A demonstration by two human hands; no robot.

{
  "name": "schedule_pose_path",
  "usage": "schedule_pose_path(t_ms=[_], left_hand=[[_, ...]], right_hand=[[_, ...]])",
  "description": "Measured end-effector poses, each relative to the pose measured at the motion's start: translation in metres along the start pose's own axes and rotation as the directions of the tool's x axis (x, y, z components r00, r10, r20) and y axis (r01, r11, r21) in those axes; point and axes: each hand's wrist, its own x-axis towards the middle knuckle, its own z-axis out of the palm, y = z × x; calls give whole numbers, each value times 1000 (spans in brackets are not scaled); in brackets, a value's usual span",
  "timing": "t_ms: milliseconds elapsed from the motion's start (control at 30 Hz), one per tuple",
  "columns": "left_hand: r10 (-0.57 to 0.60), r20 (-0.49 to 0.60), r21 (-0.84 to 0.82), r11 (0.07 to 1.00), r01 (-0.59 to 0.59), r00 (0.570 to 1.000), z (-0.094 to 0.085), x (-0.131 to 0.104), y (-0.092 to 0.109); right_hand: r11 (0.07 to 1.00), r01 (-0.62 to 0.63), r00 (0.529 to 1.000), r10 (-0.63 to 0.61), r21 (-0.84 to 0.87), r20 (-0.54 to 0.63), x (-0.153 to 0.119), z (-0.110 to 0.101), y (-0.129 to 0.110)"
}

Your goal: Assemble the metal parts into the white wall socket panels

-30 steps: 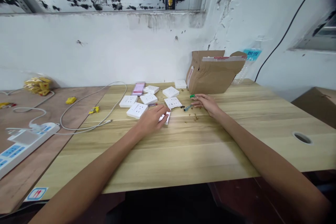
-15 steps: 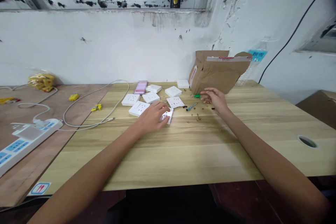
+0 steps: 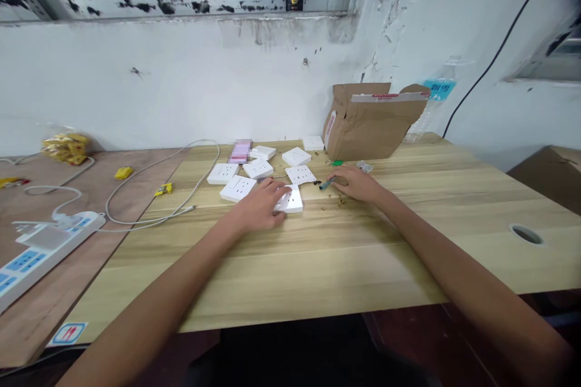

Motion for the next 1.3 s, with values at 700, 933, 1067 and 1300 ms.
schedule_pose_path(t_ms=[700, 933, 1067, 1300], left_hand=[[-92, -38, 23, 995, 93, 995, 12, 1, 5], [-61, -147, 29, 997, 66, 987, 14, 4, 15], [-17, -235, -5, 1000, 16, 972, 9, 7, 25], [56, -319, -75, 994, -84, 946, 11, 9, 30]], right_hand=[[981, -124, 919, 57, 148, 391, -12, -39, -14], [998, -12, 966, -4, 61, 260, -3, -11, -29], [989, 28, 986, -50, 143, 156, -3, 1, -43], [935, 30, 997, -54, 354, 58, -2, 17, -82]])
